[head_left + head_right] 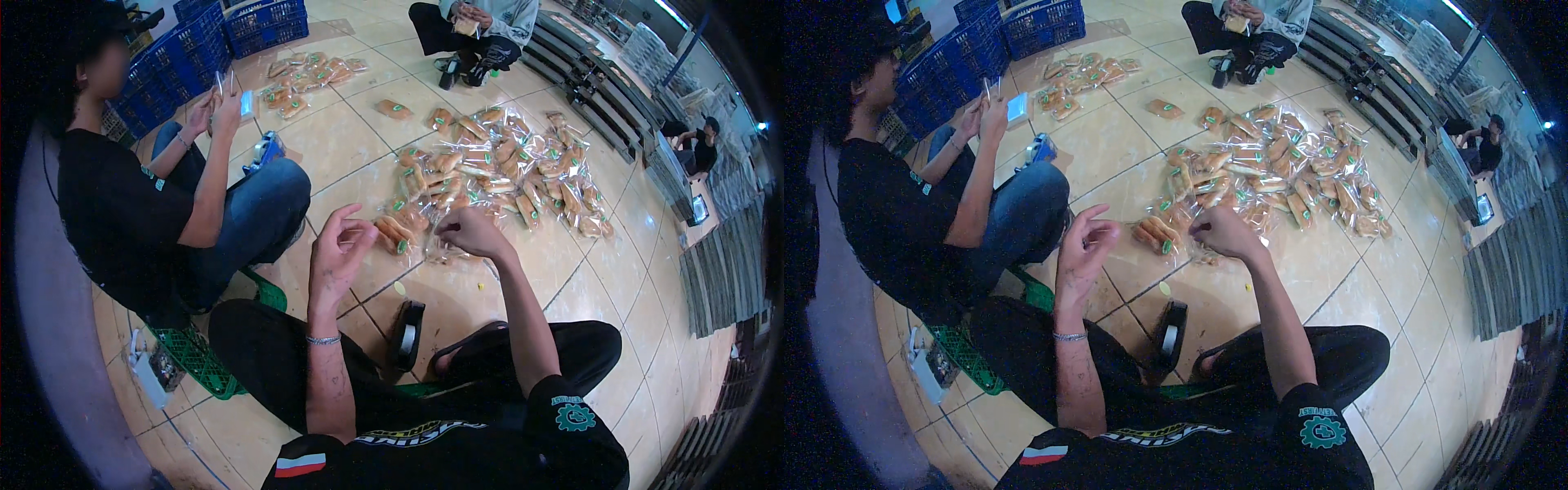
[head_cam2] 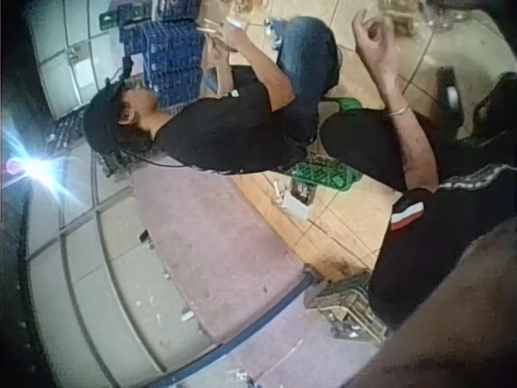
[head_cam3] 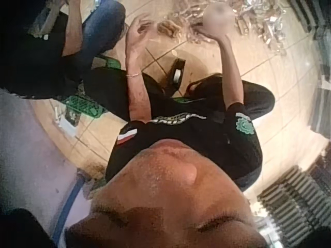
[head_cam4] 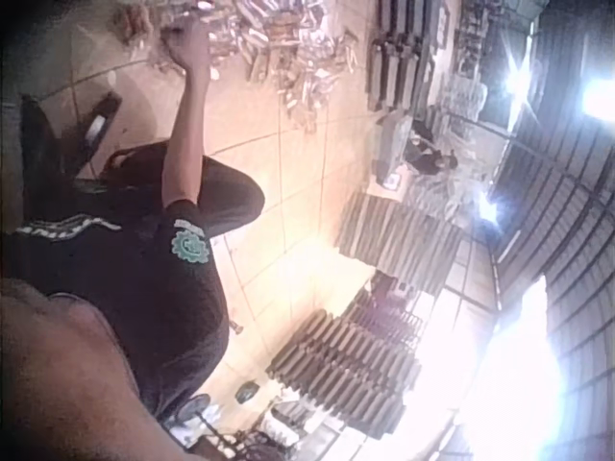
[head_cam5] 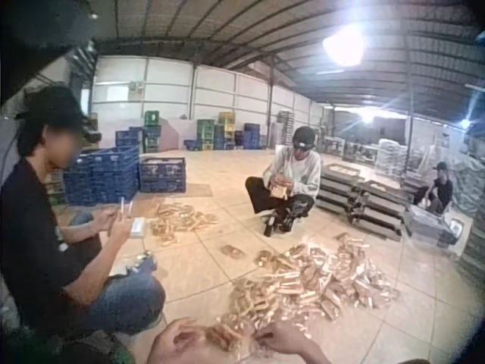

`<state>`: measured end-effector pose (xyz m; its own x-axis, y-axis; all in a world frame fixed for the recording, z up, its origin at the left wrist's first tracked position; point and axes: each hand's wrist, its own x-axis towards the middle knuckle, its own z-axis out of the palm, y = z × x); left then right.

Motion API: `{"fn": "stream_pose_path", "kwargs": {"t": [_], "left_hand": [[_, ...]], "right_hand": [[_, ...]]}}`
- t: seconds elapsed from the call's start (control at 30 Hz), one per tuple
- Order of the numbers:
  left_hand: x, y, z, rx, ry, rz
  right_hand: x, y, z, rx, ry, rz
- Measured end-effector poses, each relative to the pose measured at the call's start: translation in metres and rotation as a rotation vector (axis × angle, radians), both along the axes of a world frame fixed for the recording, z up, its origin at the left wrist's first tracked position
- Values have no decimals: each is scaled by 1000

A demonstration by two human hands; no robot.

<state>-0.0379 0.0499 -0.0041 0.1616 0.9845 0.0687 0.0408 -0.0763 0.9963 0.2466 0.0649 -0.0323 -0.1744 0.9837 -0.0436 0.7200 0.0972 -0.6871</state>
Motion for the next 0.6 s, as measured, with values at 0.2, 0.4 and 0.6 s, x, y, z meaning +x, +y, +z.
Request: {"fn": "stream_pose_path", "kwargs": {"t": [0.2, 0.4, 0.6], "left_hand": [[37, -13, -17, 485, 437, -120], [45, -5, -21, 232, 293, -316], [52, -19, -2, -71, -551, -182]], "right_hand": [[-24, -22, 77, 144, -343, 189], [-37, -38, 110, 335, 22, 208], [-41, -45, 56, 347, 841, -116]]}}
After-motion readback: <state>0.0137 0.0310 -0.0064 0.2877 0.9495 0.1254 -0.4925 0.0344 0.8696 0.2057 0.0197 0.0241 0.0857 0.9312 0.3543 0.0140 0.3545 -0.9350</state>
